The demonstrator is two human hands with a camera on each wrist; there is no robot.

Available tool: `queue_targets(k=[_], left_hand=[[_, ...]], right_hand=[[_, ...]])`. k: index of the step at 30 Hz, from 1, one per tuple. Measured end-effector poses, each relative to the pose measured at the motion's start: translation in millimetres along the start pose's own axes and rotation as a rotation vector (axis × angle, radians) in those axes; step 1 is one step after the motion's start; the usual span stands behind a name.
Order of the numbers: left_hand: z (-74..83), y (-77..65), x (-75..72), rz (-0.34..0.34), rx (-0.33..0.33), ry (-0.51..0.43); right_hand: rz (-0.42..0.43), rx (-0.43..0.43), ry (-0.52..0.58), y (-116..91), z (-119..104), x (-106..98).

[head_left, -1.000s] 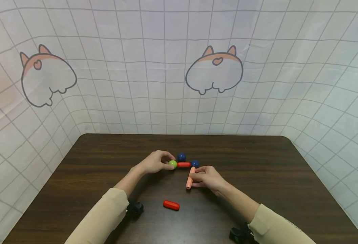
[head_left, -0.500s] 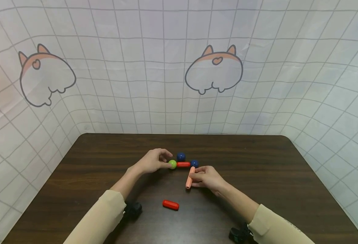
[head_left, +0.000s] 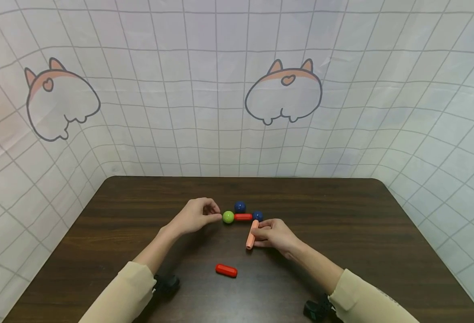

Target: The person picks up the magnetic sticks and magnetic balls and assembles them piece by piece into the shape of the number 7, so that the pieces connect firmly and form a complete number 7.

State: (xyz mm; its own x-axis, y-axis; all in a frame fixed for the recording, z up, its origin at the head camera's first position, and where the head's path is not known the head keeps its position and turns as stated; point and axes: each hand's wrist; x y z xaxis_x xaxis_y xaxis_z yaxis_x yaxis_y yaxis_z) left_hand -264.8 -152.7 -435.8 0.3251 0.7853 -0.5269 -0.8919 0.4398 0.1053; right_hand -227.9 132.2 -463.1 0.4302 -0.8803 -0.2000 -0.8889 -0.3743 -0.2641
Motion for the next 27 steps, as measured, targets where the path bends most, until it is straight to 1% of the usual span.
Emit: queue_targets(k=[4,12,20,27], left_hand=[[2.6,-6.5,2.9,-0.048,0.004,-0.010],[8.8,-16.3,15.2,-0.167,0.013,-0.011],[14.6,-26.0,24.2,-0.302,0.002,-0.013],[20.2,-33.7,30.8,-0.375,-0.004,-0.044]], right_hand=[[-0.003,0.001,0.000,0.4,-0.2,-0.3],[-0.005,-0.001,0.003,1.3,0.4,-0.1],[-0.007,0.000,0.012,1.4,-0.1,1.3],[-0.011,0.000,0.014,-0.2,-0.9,0.7]])
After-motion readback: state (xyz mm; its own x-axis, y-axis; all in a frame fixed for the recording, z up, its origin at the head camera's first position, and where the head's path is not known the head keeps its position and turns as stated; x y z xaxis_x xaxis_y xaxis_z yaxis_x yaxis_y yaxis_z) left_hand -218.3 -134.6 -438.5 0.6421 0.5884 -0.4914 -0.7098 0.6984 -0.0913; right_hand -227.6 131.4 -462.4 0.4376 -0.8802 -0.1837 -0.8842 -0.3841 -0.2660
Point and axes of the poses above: each hand's wrist, its own y-axis towards the middle knuckle, its own x-axis out of the palm, z = x × y, and after that the axes turned 13 degrees about -y, right-handed
